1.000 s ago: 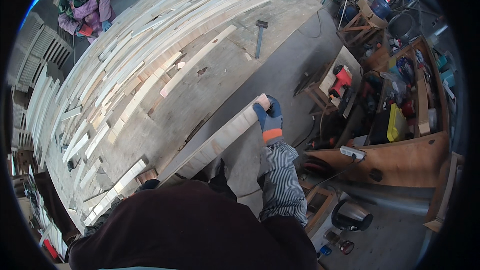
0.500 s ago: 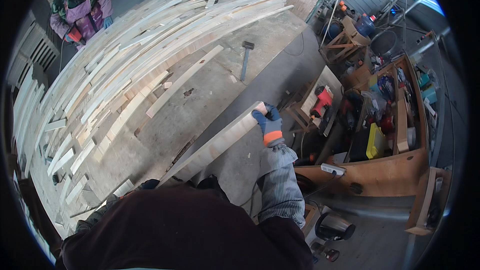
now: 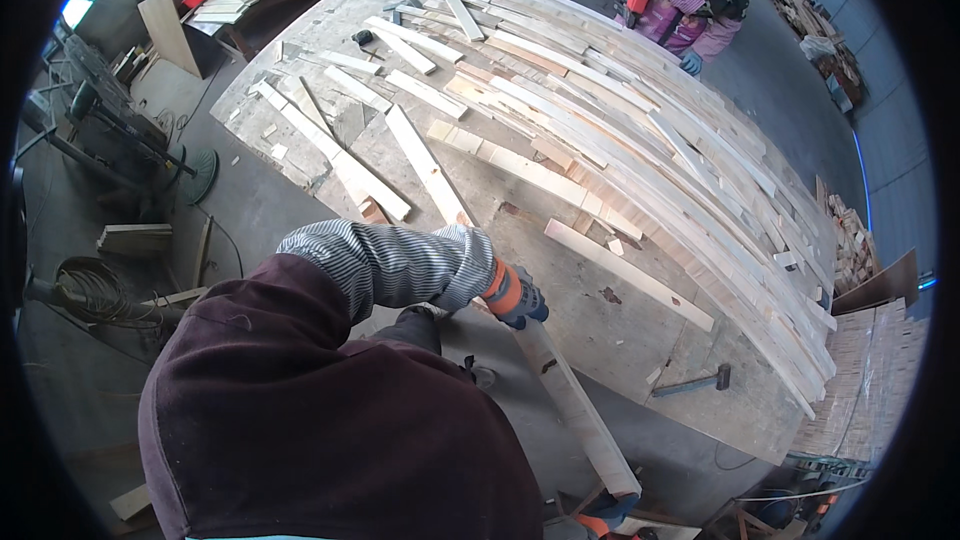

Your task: The person assembles wooden planks on a large work surface using a nail gun. They repeatedly pick up planks, position them, and fasten them in place. A tape measure is used to check dimensions during the process.

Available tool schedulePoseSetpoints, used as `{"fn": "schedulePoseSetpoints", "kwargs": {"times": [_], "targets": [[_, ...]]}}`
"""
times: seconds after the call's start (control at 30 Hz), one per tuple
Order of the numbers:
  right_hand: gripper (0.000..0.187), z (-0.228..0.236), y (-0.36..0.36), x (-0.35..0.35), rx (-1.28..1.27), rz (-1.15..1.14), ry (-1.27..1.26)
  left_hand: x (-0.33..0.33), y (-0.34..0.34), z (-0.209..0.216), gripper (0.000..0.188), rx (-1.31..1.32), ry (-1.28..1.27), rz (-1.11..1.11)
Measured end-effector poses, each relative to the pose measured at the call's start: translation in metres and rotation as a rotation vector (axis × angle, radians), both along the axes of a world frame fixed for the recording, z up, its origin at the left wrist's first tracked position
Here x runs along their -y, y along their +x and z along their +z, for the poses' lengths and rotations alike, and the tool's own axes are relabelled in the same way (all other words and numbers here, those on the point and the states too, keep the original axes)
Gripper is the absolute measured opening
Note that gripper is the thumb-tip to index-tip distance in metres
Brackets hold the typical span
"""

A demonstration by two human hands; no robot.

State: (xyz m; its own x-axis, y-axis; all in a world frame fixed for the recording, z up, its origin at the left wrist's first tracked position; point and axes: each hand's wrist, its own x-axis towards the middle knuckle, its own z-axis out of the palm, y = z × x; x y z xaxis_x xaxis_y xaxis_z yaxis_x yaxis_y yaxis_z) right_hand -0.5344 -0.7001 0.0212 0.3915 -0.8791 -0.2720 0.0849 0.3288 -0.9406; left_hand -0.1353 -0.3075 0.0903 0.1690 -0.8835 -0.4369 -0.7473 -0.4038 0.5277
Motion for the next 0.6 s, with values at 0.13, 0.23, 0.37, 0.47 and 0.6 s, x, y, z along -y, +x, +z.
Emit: {"fn": "schedulePoseSetpoints", "kwargs": {"times": [0.13,0.23,0.37,0.47,0.6], "targets": [[0.039,0.010,0.002,0.027,-0.043,0.045,0.046,0.031,-0.008,-0.002,0.047,-0.055,0.111,0.039],[0.052,0.000,0.013,0.030,-0.435,0.023,-0.140,0.046,-0.008,-0.025,0.052,-0.102,0.103,0.083],[0.050,-0.030,0.045,0.065,-0.364,0.195,0.282,0.033,-0.019,-0.016,0.076,0.139,0.085,0.054],[0.033,-0.050,0.091,0.060,-0.024,0.007,0.253,0.032,-0.019,-0.038,0.069,0.361,0.154,0.129],[0.028,-0.041,0.134,0.070,-0.088,0.079,0.281,0.042,-0.014,-0.058,0.036,0.309,0.146,0.303]]}}
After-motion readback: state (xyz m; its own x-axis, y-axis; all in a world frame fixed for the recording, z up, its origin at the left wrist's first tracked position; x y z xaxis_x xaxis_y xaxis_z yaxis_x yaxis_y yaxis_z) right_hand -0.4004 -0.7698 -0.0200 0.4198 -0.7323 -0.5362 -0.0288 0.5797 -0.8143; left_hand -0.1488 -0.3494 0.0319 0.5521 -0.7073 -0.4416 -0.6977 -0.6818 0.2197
